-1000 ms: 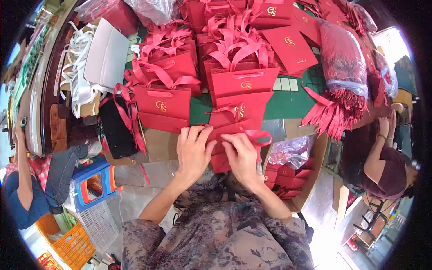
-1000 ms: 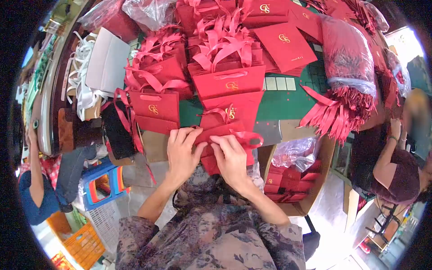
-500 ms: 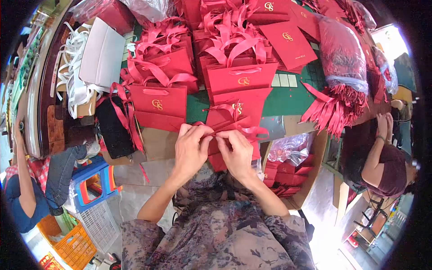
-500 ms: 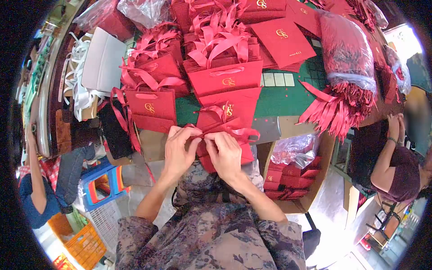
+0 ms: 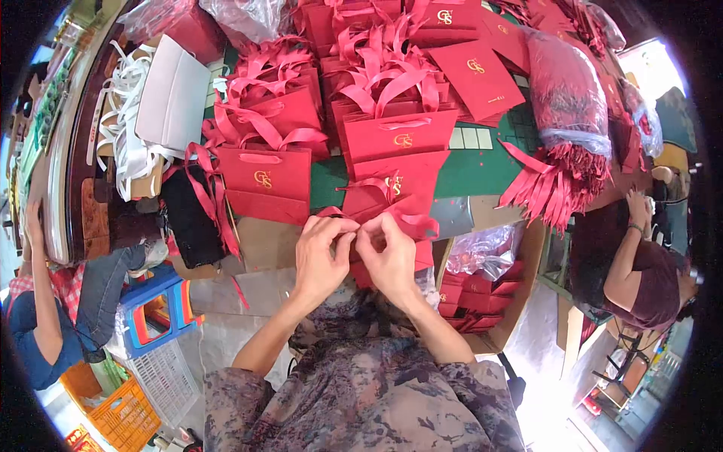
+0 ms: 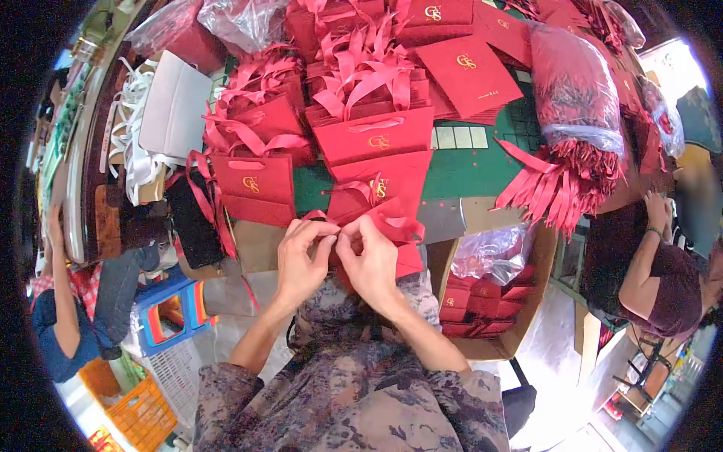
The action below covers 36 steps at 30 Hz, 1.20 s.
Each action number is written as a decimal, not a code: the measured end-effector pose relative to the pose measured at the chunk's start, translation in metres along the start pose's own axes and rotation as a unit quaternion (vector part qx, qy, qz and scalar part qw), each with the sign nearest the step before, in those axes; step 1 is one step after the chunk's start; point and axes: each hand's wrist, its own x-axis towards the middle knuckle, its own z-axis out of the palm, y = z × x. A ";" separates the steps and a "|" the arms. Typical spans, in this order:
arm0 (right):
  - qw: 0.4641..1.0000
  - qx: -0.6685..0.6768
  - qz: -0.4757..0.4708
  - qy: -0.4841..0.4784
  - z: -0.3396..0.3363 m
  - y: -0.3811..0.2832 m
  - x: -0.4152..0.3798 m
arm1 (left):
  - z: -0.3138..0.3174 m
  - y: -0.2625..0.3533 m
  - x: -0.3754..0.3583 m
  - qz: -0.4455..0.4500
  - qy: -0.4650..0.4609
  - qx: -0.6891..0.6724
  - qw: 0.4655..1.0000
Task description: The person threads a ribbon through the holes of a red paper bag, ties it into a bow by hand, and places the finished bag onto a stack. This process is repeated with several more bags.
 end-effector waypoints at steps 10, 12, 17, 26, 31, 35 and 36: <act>0.983 -0.120 -0.136 0.002 -0.016 0.007 -0.001 | -0.003 0.015 0.003 -0.020 -0.053 -0.021 0.998; 0.974 -0.150 -0.169 -0.007 -0.019 0.002 0.000 | 0.001 0.006 0.003 -0.015 -0.046 -0.029 0.998; 0.962 -0.187 -0.199 -0.029 -0.060 -0.027 0.014 | 0.011 0.002 -0.002 0.025 0.013 0.019 0.999; 0.910 -0.224 -0.201 -0.284 -0.082 -0.018 0.061 | 0.029 0.000 -0.015 0.217 0.116 0.063 0.967; 0.895 -0.185 -0.166 -0.371 -0.085 -0.020 0.082 | 0.026 -0.003 -0.011 0.285 0.124 0.058 0.949; 0.888 -0.148 -0.167 -0.402 -0.084 -0.017 0.091 | 0.023 -0.007 -0.007 0.298 0.120 0.046 0.946; 0.887 -0.132 -0.162 -0.411 -0.084 -0.017 0.093 | 0.023 -0.009 -0.006 0.308 0.111 0.034 0.944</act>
